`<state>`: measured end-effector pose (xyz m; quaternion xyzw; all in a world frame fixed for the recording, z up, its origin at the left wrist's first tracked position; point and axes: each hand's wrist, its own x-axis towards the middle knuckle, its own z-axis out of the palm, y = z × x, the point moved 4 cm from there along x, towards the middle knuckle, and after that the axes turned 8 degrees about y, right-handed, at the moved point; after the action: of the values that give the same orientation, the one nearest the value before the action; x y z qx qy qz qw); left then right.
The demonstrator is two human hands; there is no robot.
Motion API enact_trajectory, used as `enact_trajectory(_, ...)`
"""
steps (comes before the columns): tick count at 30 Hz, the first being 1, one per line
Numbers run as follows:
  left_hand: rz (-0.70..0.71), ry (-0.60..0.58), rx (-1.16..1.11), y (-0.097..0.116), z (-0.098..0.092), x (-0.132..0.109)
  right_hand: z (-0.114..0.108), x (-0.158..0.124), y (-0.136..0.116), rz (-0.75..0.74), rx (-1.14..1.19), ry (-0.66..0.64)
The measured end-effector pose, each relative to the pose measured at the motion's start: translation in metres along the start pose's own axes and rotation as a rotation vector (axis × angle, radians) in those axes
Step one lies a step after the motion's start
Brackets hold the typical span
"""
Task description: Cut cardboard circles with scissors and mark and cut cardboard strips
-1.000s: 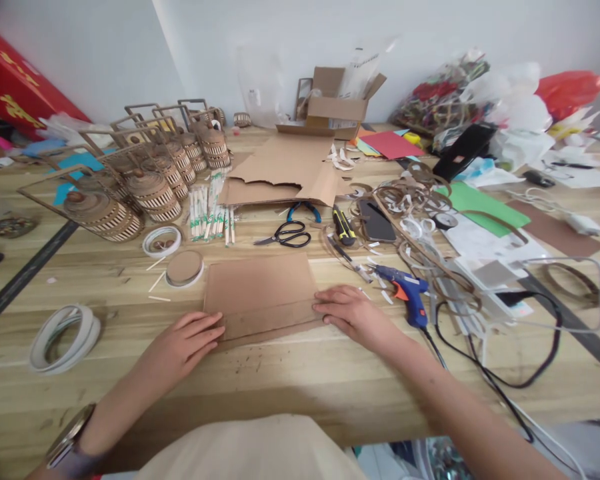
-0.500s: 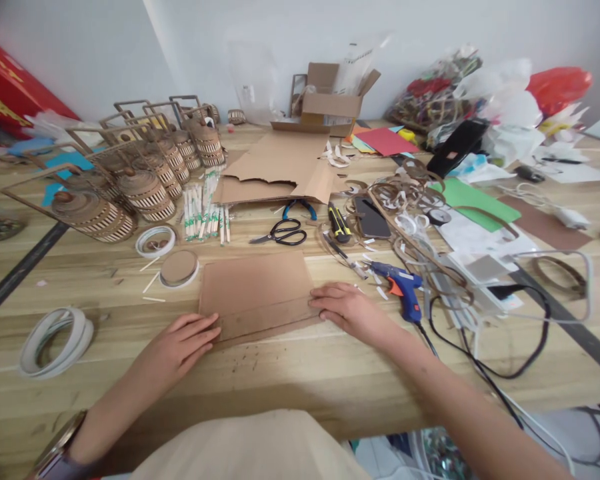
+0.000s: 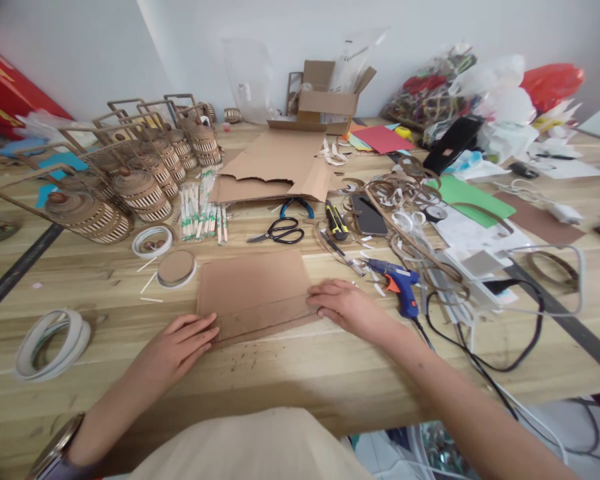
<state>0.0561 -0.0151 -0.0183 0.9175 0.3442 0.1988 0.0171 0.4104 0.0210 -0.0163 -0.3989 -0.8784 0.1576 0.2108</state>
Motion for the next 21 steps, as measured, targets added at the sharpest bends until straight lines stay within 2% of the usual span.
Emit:
enact_trajectory(11,0.022,0.013,0.012,0.000,0.002,-0.002,-0.002,0.002,-0.003,-0.011,0.004,-0.017)
enact_trajectory(21,0.037,0.013,-0.073,-0.013,0.003,-0.004,-0.002,-0.003,-0.007,0.025,-0.023,-0.007)
